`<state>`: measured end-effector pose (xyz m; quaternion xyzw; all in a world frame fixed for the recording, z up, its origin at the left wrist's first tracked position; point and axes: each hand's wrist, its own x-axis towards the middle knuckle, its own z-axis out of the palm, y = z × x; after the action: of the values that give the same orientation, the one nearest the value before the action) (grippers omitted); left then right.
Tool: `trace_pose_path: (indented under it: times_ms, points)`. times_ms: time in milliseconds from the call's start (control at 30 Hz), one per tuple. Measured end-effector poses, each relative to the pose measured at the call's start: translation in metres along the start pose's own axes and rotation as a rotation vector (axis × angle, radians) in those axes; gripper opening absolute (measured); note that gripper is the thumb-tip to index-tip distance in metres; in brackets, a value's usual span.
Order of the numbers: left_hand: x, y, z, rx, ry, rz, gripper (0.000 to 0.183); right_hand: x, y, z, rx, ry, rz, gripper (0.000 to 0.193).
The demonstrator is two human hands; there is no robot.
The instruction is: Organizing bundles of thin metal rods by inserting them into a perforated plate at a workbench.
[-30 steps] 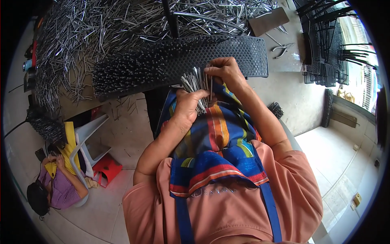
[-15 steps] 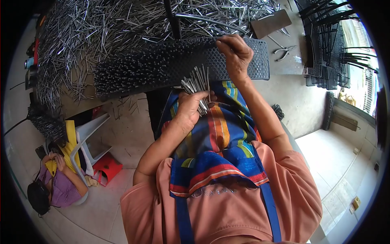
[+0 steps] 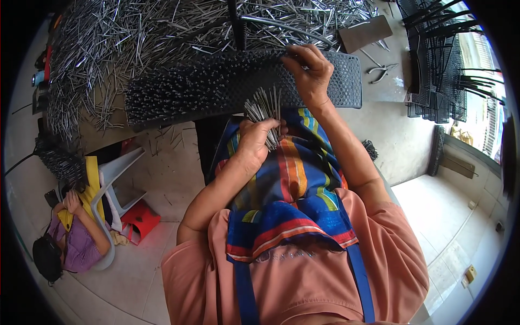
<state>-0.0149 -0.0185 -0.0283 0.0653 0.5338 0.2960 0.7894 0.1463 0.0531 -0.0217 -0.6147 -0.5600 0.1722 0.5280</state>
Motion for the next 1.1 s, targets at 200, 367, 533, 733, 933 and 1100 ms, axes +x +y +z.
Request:
trace_pose_path:
  times_ms: [200, 367, 533, 733, 933, 1100]
  points:
    - [0.001, -0.004, -0.003, -0.059, -0.059, -0.006, 0.018, 0.01, -0.001, -0.008, -0.232, -0.081, -0.217, 0.012]
    - [0.002, -0.003, -0.004, -0.069, -0.089, -0.017, 0.02, -0.004, 0.004, -0.015, -0.281, -0.231, -0.21, 0.009]
    - [-0.001, -0.001, -0.004, -0.087, -0.174, -0.014, 0.027, -0.028, -0.006, -0.023, 0.037, -0.336, 0.368, 0.012]
    - [-0.009, 0.003, 0.007, -0.021, -0.215, -0.037, 0.032, -0.031, -0.003, -0.038, 0.435, -0.524, 0.859, 0.008]
    - [-0.013, 0.011, 0.015, 0.078, -0.177, 0.003, 0.026, -0.037, -0.002, -0.036, 0.599, -0.388, 0.932, 0.007]
    - [-0.013, 0.016, 0.018, 0.121, -0.146, 0.002, 0.024, -0.037, -0.005, -0.036, 0.657, -0.224, 0.942, 0.008]
